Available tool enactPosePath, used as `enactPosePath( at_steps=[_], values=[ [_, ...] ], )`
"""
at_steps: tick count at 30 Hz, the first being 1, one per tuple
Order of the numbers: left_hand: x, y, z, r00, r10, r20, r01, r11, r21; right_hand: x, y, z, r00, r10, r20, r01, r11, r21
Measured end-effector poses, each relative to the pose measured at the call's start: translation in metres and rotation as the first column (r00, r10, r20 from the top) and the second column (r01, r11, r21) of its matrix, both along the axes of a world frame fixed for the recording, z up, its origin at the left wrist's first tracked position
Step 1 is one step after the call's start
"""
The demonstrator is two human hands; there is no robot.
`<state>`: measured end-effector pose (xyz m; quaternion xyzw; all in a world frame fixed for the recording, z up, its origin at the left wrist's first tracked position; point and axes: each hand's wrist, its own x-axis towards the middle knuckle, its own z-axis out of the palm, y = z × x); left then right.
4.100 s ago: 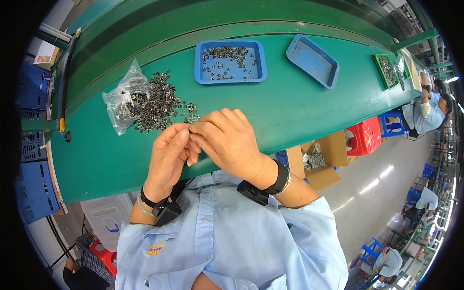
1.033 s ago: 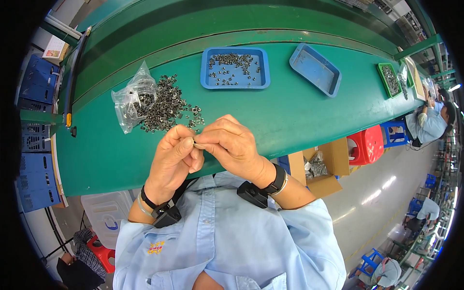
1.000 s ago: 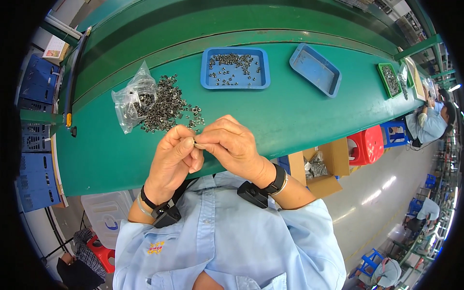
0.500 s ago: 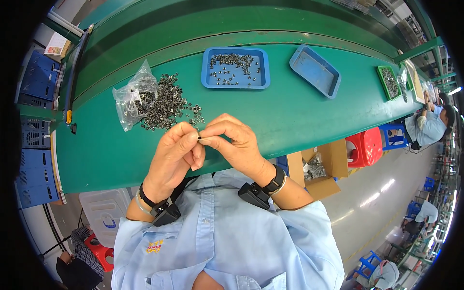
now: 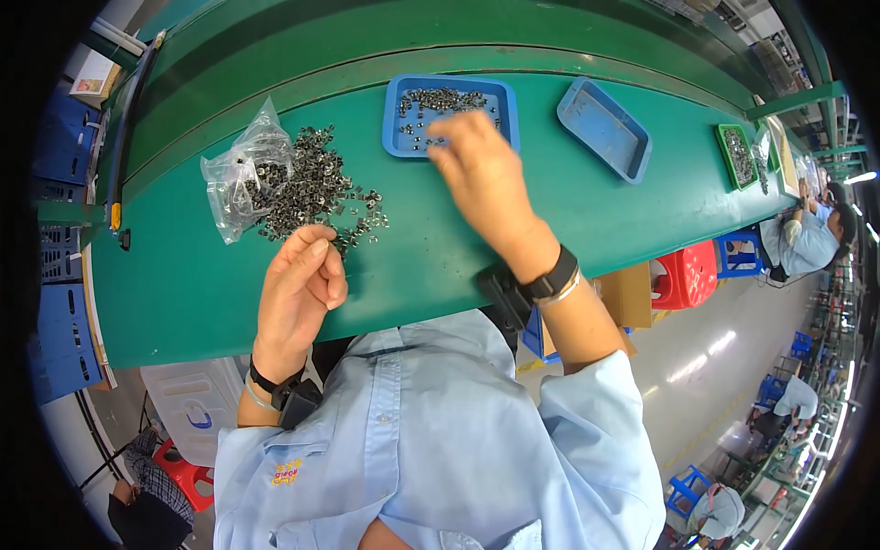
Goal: The person picks up small metal components from a pile, fits them together by hand, and places the assembled units into a blue tray.
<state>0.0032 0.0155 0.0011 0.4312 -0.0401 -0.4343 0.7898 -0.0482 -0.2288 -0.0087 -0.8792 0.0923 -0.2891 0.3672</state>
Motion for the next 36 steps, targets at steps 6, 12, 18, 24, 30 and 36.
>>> enactPosePath(
  at_steps=[6,12,18,24,30,36],
  values=[
    [0.002,0.003,-0.01,0.999,-0.014,-0.045,0.015,1.0,0.012,-0.021,0.053,0.002,0.93,0.133,-0.342,-0.24,0.926,-0.292],
    [0.0,0.0,-0.011,0.997,-0.046,-0.063,0.046,0.999,0.001,-0.021,0.053,-0.006,0.959,0.149,-0.241,-0.208,0.948,-0.243],
    [-0.008,-0.013,0.0,0.988,-0.149,-0.047,0.152,0.987,0.054,-0.034,0.057,0.013,0.955,0.295,-0.022,-0.295,0.941,-0.167],
    [-0.011,-0.022,0.0,0.981,-0.182,0.061,0.18,0.983,0.045,-0.042,0.058,0.02,0.953,0.301,0.03,-0.296,0.947,-0.123],
    [-0.017,-0.025,0.001,0.986,-0.151,0.067,0.153,0.988,-0.025,-0.046,0.055,0.022,0.945,0.327,0.023,-0.327,0.944,0.037],
    [-0.015,-0.024,0.002,0.981,-0.144,0.129,0.144,0.99,0.003,-0.044,0.054,0.025,0.931,0.363,0.031,-0.361,0.911,0.197]
  ],
)
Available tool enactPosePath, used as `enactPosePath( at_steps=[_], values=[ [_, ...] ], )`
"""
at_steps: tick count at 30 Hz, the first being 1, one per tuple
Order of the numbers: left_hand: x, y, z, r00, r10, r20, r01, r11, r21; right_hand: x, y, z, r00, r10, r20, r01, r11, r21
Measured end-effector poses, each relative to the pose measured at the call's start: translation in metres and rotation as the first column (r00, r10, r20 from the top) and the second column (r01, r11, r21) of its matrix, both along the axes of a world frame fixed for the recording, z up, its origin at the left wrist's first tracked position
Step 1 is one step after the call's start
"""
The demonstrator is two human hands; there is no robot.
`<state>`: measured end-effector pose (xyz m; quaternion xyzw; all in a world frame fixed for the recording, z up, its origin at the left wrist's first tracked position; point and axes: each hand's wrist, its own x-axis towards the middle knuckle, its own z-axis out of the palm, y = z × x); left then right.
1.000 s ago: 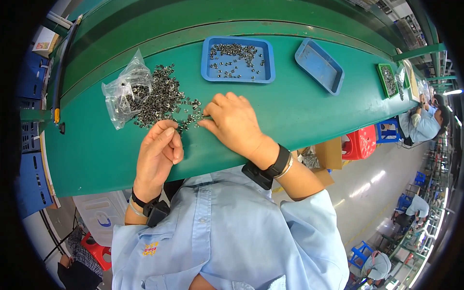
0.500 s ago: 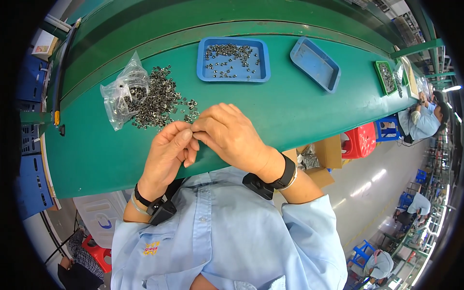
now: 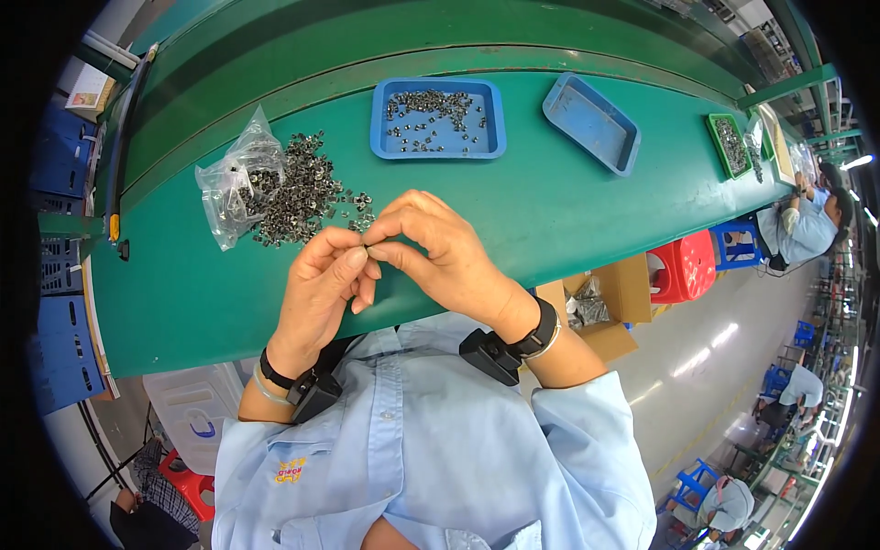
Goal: The person picks up small metal components from a pile, fits them together by hand, and places the assembled units into a blue tray.
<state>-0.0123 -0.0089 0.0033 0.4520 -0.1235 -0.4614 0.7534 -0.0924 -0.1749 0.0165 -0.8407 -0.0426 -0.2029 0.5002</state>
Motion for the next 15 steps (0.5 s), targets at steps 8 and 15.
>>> enactPosePath(
  at_steps=[8,15],
  values=[
    [0.002,0.002,0.006,0.946,0.033,0.322,-0.05,0.998,0.043,0.003,0.0,0.005,0.997,0.009,-0.078,0.001,0.992,0.125],
    [0.007,0.007,0.008,0.999,-0.004,0.054,0.002,0.999,0.041,0.006,-0.001,0.019,0.997,0.012,0.071,0.02,0.901,-0.433]
  ],
)
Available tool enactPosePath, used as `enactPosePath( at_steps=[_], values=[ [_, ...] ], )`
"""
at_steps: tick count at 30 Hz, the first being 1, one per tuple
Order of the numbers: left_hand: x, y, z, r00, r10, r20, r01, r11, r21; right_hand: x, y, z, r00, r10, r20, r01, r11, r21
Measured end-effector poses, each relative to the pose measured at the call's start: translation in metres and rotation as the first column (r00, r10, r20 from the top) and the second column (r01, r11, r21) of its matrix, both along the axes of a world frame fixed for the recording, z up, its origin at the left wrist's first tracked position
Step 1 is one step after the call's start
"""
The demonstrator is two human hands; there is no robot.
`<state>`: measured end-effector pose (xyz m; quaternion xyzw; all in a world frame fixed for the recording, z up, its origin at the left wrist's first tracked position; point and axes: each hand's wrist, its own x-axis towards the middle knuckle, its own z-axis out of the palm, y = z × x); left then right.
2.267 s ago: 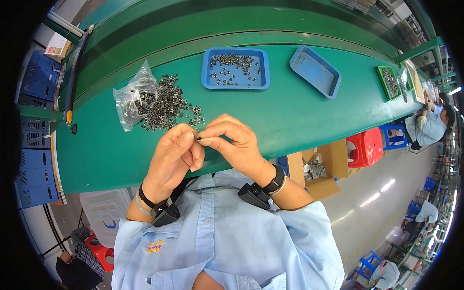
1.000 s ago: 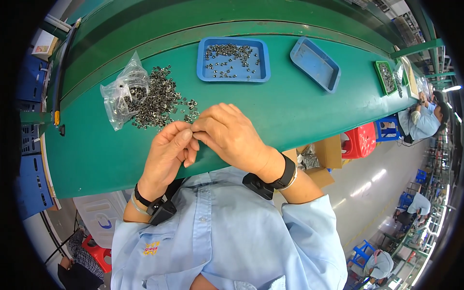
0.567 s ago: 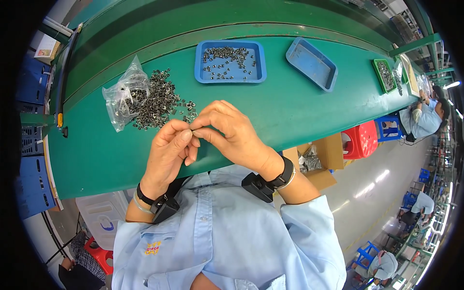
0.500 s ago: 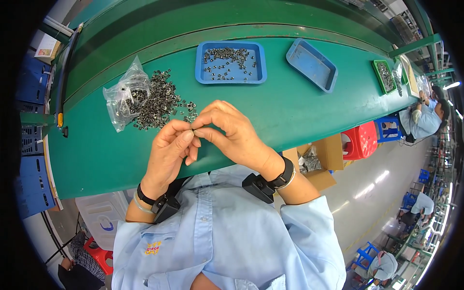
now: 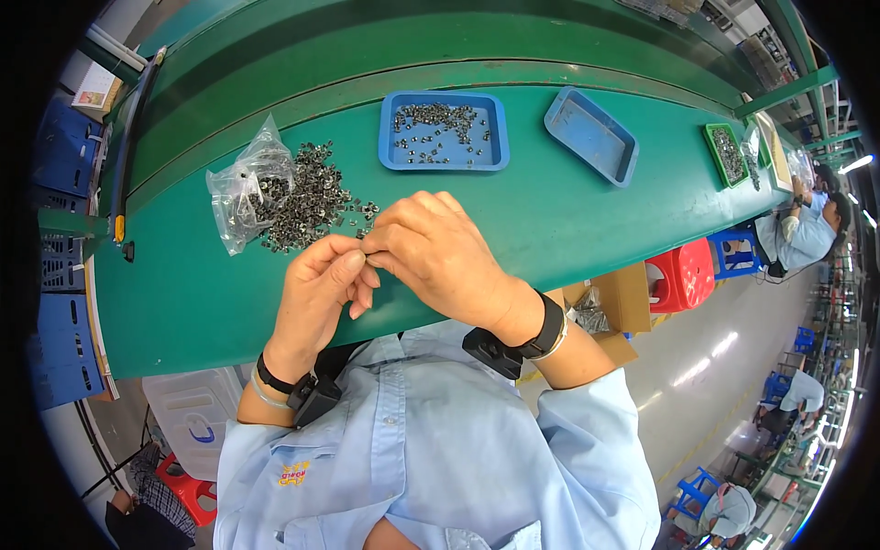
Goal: The person picks up small metal components from a pile, fits them together by hand, and places the assembled units into a blue tray.
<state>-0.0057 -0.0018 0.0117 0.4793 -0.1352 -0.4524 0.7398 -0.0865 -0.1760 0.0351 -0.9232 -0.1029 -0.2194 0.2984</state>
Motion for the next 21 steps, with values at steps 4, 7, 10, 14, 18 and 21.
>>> enactPosePath(
  at_steps=[4,7,10,14,18,21],
  values=[
    [0.002,0.002,-0.003,0.987,-0.02,-0.162,0.011,0.998,-0.055,0.003,0.004,-0.005,0.998,-0.023,0.053,0.02,0.999,0.051],
    [-0.002,0.003,-0.004,0.985,-0.007,-0.173,-0.002,0.998,-0.056,-0.001,0.01,-0.014,0.995,-0.075,0.067,0.064,0.986,0.156],
    [-0.007,0.003,-0.004,0.982,-0.003,-0.188,-0.009,0.998,-0.062,-0.005,0.016,-0.02,0.991,-0.107,0.078,0.085,0.967,0.238],
    [-0.01,0.003,-0.001,0.978,-0.003,-0.207,-0.013,0.997,-0.079,-0.007,0.014,-0.02,0.99,-0.109,0.092,0.079,0.954,0.289],
    [-0.012,0.002,0.004,0.979,0.002,-0.203,-0.021,0.996,-0.09,-0.009,0.011,-0.018,0.991,-0.088,0.098,0.054,0.951,0.304],
    [-0.014,0.0,0.006,0.983,0.009,-0.183,-0.025,0.996,-0.09,-0.009,0.011,-0.019,0.993,-0.072,0.092,0.038,0.945,0.324]
  ],
)
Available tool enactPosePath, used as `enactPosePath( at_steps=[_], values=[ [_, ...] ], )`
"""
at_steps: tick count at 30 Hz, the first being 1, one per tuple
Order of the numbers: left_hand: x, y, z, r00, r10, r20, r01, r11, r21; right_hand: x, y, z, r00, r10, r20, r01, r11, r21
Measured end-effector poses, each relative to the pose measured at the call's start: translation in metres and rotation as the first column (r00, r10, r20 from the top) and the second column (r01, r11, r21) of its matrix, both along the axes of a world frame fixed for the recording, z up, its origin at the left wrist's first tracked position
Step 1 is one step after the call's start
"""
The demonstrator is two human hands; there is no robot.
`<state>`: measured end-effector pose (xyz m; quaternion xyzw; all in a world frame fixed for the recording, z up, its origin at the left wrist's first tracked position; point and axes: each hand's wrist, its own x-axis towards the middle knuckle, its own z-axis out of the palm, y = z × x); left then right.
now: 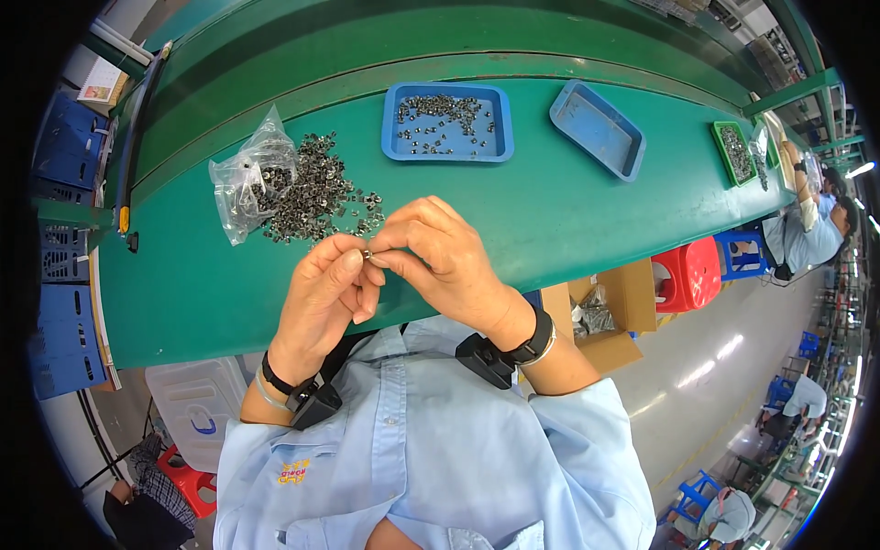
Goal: The person picks up small metal components from a pile, fits them together by hand, and places the assembled units into a blue tray.
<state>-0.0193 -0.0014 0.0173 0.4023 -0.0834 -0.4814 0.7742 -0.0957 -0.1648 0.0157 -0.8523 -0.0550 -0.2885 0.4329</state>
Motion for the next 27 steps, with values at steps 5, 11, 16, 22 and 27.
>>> enactPosePath(
  at_steps=[5,11,16,22,27],
  values=[
    [0.0,-0.002,-0.003,1.0,-0.01,-0.024,0.009,1.0,-0.021,-0.003,0.003,-0.003,0.999,0.02,-0.028,-0.018,0.997,0.081],
    [0.001,-0.004,-0.01,0.997,-0.029,-0.072,0.022,0.995,-0.094,-0.003,0.005,-0.003,0.999,0.03,-0.033,-0.026,0.992,0.121],
    [-0.001,-0.007,-0.014,0.993,-0.015,-0.12,-0.005,0.985,-0.17,-0.003,0.01,-0.006,0.998,0.027,-0.052,-0.013,0.968,0.249],
    [0.003,-0.008,-0.01,1.0,0.0,0.016,0.001,1.0,-0.02,-0.002,0.003,-0.013,1.0,-0.015,-0.024,0.018,0.995,0.102],
    [0.006,-0.006,0.0,0.986,-0.023,0.166,0.007,0.995,0.096,-0.002,-0.002,-0.013,1.0,-0.013,0.017,0.013,0.999,-0.04]
  ],
)
